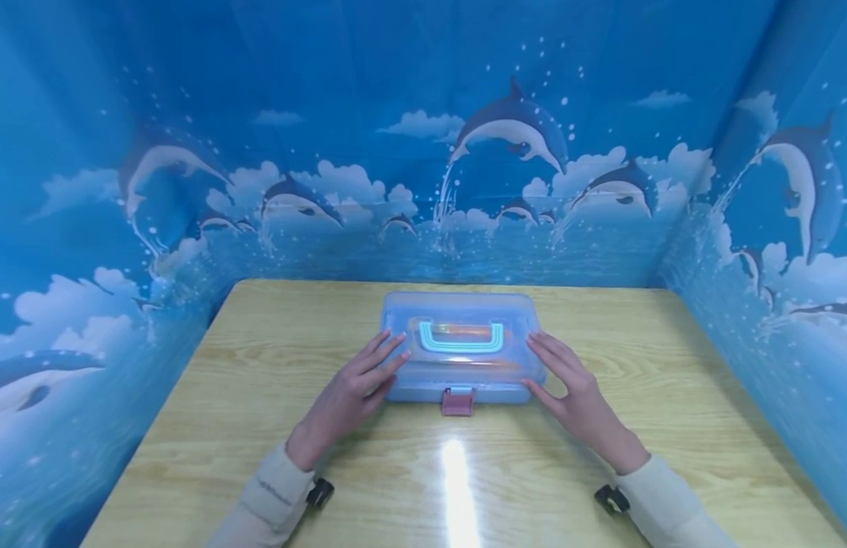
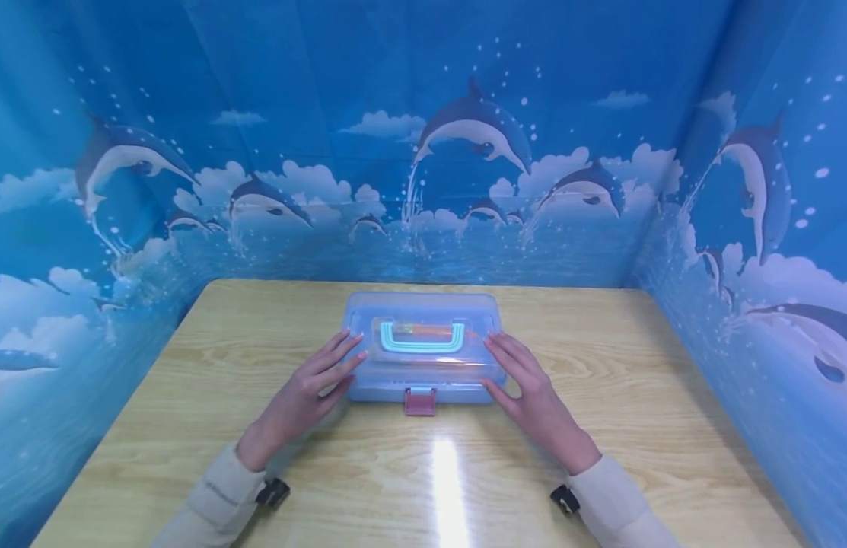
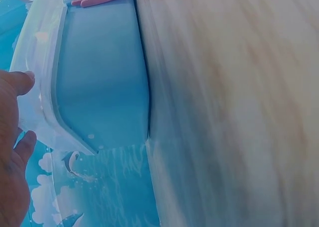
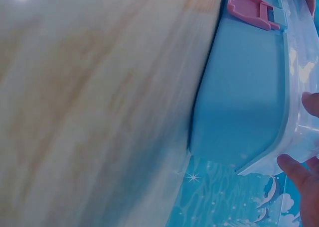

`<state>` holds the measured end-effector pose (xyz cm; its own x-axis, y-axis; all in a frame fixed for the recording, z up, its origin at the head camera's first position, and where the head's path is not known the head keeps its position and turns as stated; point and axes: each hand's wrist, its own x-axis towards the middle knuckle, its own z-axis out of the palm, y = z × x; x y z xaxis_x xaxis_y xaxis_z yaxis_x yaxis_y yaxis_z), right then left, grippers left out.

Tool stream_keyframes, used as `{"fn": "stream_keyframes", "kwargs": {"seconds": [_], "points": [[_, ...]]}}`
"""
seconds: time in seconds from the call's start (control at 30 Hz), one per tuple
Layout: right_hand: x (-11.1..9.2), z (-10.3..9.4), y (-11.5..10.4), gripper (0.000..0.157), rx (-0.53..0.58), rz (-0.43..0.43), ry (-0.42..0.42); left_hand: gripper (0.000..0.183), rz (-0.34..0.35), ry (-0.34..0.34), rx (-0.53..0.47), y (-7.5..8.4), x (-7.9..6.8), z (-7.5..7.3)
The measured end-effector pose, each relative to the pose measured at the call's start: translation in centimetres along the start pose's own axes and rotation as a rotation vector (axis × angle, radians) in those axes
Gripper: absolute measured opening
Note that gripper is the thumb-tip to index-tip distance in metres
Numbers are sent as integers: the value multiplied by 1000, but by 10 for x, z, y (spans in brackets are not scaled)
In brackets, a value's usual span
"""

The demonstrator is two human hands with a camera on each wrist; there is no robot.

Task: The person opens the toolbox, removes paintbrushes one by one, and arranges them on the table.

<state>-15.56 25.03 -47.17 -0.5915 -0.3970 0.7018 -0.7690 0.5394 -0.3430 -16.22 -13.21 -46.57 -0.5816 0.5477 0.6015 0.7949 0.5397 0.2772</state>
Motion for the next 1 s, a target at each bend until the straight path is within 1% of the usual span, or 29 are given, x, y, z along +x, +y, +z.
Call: {"fn": "stream_keyframes", "kwargs": {"seconds": [0.13, 0.2, 0.47, 0.7, 1.0], "points": [[-1, -1, 0, 58, 19, 32, -11, 56, 3, 5, -1, 0, 1, 0], [-1, -1, 1, 59, 24, 34, -7, 55, 1, 3, -3, -1, 2, 0], [1, 1, 4, 52, 39, -17, 36, 56, -11, 1, -3, 0, 3, 1], [-1, 3, 5, 54, 54, -20, 59, 57, -37, -11, -2, 2, 2, 2], [-2, 3, 3, 52, 86, -14, 71, 56, -27, 9, -10, 2, 0, 2]]}}
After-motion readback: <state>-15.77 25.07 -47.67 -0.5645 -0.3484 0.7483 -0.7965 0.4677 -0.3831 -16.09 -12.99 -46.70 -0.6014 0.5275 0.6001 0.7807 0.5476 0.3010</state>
